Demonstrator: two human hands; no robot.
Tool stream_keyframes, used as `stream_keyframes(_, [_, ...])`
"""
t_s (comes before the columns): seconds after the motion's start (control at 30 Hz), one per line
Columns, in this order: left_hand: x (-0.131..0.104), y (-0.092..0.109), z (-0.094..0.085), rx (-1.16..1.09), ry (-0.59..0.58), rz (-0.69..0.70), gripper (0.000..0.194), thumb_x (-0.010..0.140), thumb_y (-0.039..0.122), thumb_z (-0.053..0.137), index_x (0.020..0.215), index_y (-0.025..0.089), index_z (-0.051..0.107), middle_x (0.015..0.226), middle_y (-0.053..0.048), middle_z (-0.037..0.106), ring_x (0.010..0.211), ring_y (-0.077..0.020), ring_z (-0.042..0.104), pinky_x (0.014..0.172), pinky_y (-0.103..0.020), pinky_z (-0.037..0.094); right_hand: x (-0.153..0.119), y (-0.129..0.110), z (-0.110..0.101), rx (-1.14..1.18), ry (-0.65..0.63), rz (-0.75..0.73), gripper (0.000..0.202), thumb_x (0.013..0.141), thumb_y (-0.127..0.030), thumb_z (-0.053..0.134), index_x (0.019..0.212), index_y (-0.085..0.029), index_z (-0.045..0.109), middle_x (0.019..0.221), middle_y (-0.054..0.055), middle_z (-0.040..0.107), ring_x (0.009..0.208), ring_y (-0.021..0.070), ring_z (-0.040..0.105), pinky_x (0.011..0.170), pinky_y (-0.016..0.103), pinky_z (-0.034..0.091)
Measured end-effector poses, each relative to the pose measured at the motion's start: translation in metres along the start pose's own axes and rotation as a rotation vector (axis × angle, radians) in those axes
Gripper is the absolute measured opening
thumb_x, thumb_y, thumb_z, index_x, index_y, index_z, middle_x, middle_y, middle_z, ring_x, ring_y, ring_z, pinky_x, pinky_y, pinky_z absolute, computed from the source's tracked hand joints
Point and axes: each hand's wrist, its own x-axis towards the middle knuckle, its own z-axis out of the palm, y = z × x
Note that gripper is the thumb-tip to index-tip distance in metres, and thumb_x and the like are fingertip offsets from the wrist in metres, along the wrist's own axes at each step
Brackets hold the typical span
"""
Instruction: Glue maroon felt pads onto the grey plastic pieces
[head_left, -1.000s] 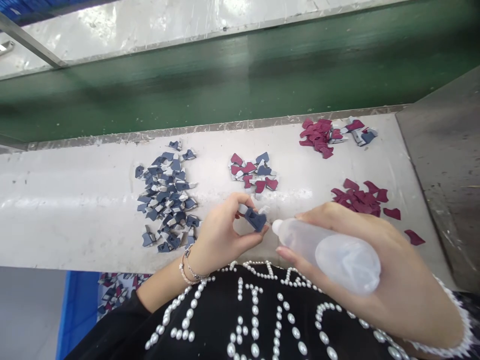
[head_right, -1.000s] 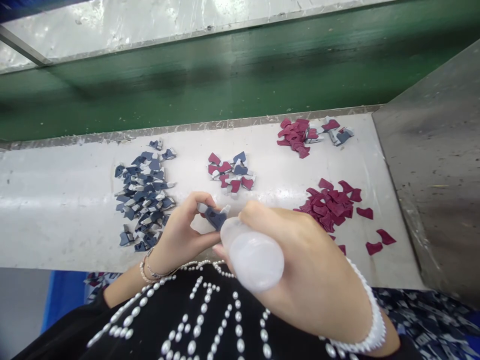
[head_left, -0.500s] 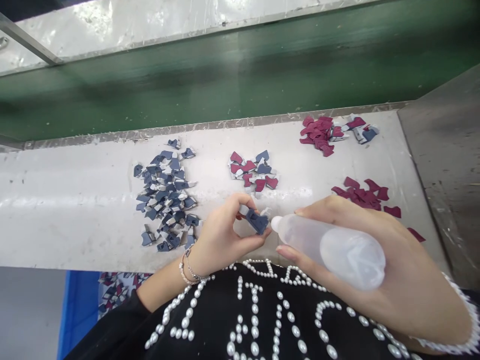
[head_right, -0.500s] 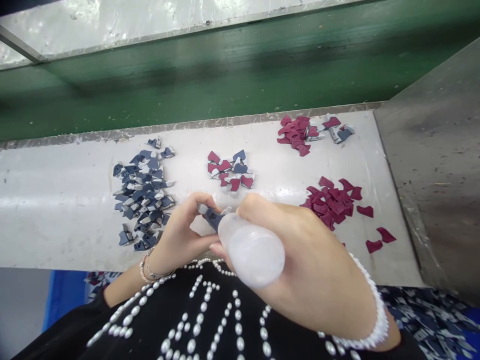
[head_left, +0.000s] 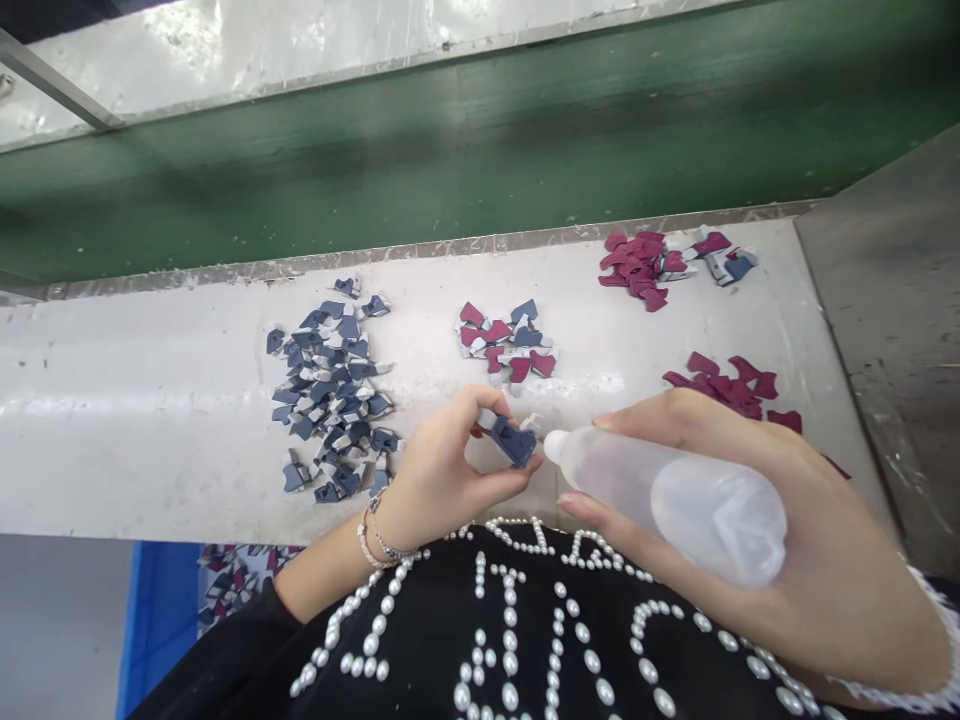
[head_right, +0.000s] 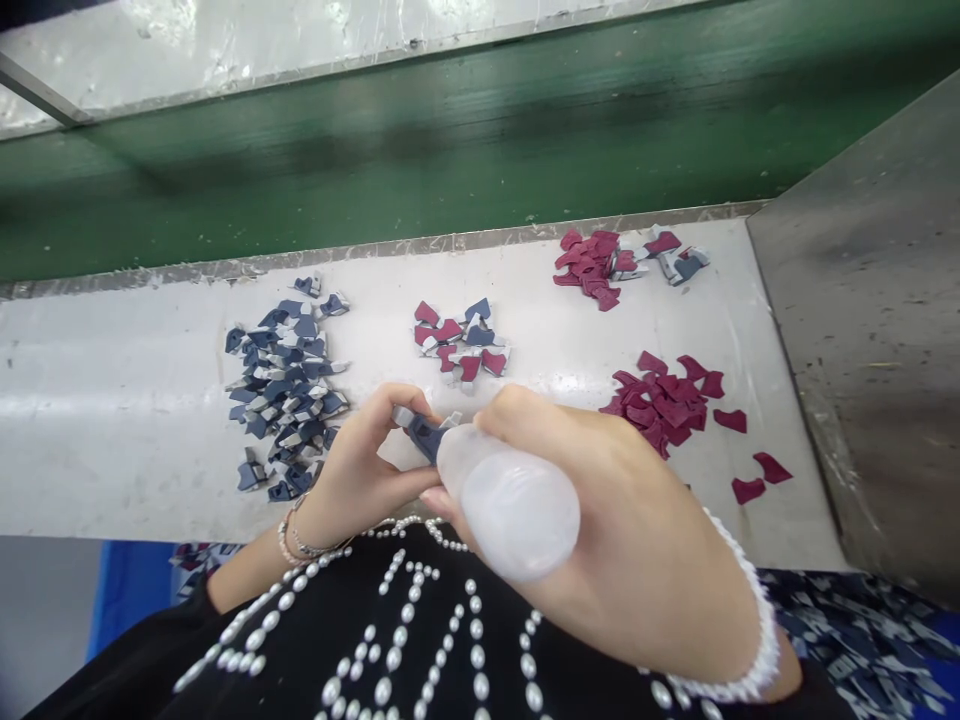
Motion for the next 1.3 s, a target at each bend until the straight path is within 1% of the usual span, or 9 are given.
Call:
stream_keyframes(0.43, [-0.001, 0.000, 0.000, -0.063, 0.014, -0.002, 0.038, 0.076, 0.021, 0.080, 0.102, 0.024, 0.052, 0.093, 0.000, 0.063, 0.083, -0.0157, 0.064, 0.073, -0.029, 0.052, -0.007, -0.001, -0.008, 0.023, 0.012, 0.032, 0.021, 0.085, -0.038, 0.075, 0.092, -0.031, 0.057, 0.070, -0.006, 0.063, 0.052, 0.0127, 0.061, 0.044, 0.024, 0.048])
stream_keyframes(0.57, [-0.004, -0.003, -0.003, -0.205, 0.031, -0.047, 0.039, 0.074, 0.025, 0.084, 0.099, 0.024, 0.054, 0.091, 0.000, 0.062, 0.082, -0.0168, 0.063, 0.077, -0.033, 0.053, -0.015, 0.026, -0.027, 0.041, 0.179, 0.077, 0.036, 0.077, -0.039, 0.082, 0.107, -0.035, 0.062, 0.100, 0.000, 0.069, 0.084, 0.0209, 0.071, 0.069, 0.026, 0.060])
stream_keyframes(0.7, [-0.004, -0.008, -0.008, -0.199, 0.071, -0.057, 0.048, 0.062, 0.033, 0.093, 0.091, 0.023, 0.056, 0.087, 0.001, 0.062, 0.079, -0.0171, 0.062, 0.075, -0.032, 0.053, -0.018, 0.075, -0.034, 0.422, -0.050, 0.172, 0.056, 0.080, -0.036, 0.080, 0.129, -0.042, 0.053, 0.113, -0.001, 0.069, 0.095, 0.0211, 0.072, 0.076, 0.029, 0.061])
stream_keyframes(0.8, [0.000, -0.017, -0.009, -0.194, 0.113, -0.137, 0.050, 0.057, 0.035, 0.095, 0.087, 0.023, 0.057, 0.082, 0.003, 0.061, 0.075, -0.0150, 0.060, 0.070, -0.028, 0.052, -0.017, 0.099, -0.017, 0.658, -0.191, 0.183, 0.049, 0.088, -0.035, 0.073, 0.132, -0.038, 0.052, 0.123, 0.000, 0.066, 0.113, 0.0188, 0.066, 0.091, 0.030, 0.055])
stream_keyframes(0.9, [0.003, -0.030, -0.008, -0.230, 0.160, -0.308, 0.043, 0.066, 0.039, 0.089, 0.089, 0.021, 0.057, 0.081, 0.002, 0.062, 0.068, -0.0145, 0.061, 0.063, -0.027, 0.053, -0.013, 0.106, 0.013, 0.759, -0.307, 0.126, 0.050, 0.091, -0.047, 0.067, 0.134, -0.026, 0.054, 0.135, 0.008, 0.061, 0.123, 0.0227, 0.060, 0.104, 0.037, 0.048])
stream_keyframes(0.97, [0.003, -0.042, -0.012, -0.222, 0.212, -0.429, 0.042, 0.073, 0.045, 0.081, 0.096, 0.020, 0.057, 0.084, -0.002, 0.067, 0.069, -0.0179, 0.067, 0.064, -0.029, 0.055, -0.010, 0.107, 0.034, 0.760, -0.312, 0.123, 0.049, 0.097, -0.047, 0.055, 0.138, -0.021, 0.054, 0.136, 0.013, 0.062, 0.122, 0.0234, 0.062, 0.100, 0.038, 0.051])
stream_keyframes(1.07, [0.004, -0.058, -0.026, -0.141, 0.328, -0.514, 0.052, 0.073, 0.053, 0.078, 0.106, 0.019, 0.057, 0.082, -0.006, 0.072, 0.081, -0.0243, 0.072, 0.066, -0.028, 0.054, -0.003, 0.108, 0.060, 0.722, -0.264, 0.081, 0.069, 0.086, -0.039, 0.071, 0.147, -0.019, 0.047, 0.147, 0.013, 0.054, 0.134, 0.0256, 0.053, 0.110, 0.038, 0.043])
stream_keyframes(1.2, [0.009, -0.066, -0.044, -0.042, 0.423, -0.569, 0.061, 0.067, 0.058, 0.081, 0.109, 0.020, 0.059, 0.087, -0.007, 0.074, 0.089, -0.0262, 0.071, 0.066, -0.027, 0.053, 0.002, 0.112, 0.089, 0.584, -0.204, 0.026, 0.047, 0.073, -0.014, 0.072, 0.120, -0.021, 0.071, 0.120, 0.006, 0.073, 0.114, 0.0239, 0.067, 0.104, 0.035, 0.048])
stream_keyframes(1.3, [0.015, -0.068, -0.041, -0.040, 0.422, -0.504, 0.061, 0.056, 0.057, 0.087, 0.097, 0.018, 0.064, 0.092, -0.008, 0.071, 0.095, -0.0273, 0.069, 0.070, -0.028, 0.054, 0.000, 0.111, 0.099, 0.453, -0.230, 0.004, 0.039, 0.067, -0.005, 0.072, 0.103, -0.021, 0.076, 0.109, 0.002, 0.077, 0.104, 0.0225, 0.070, 0.096, 0.030, 0.051])
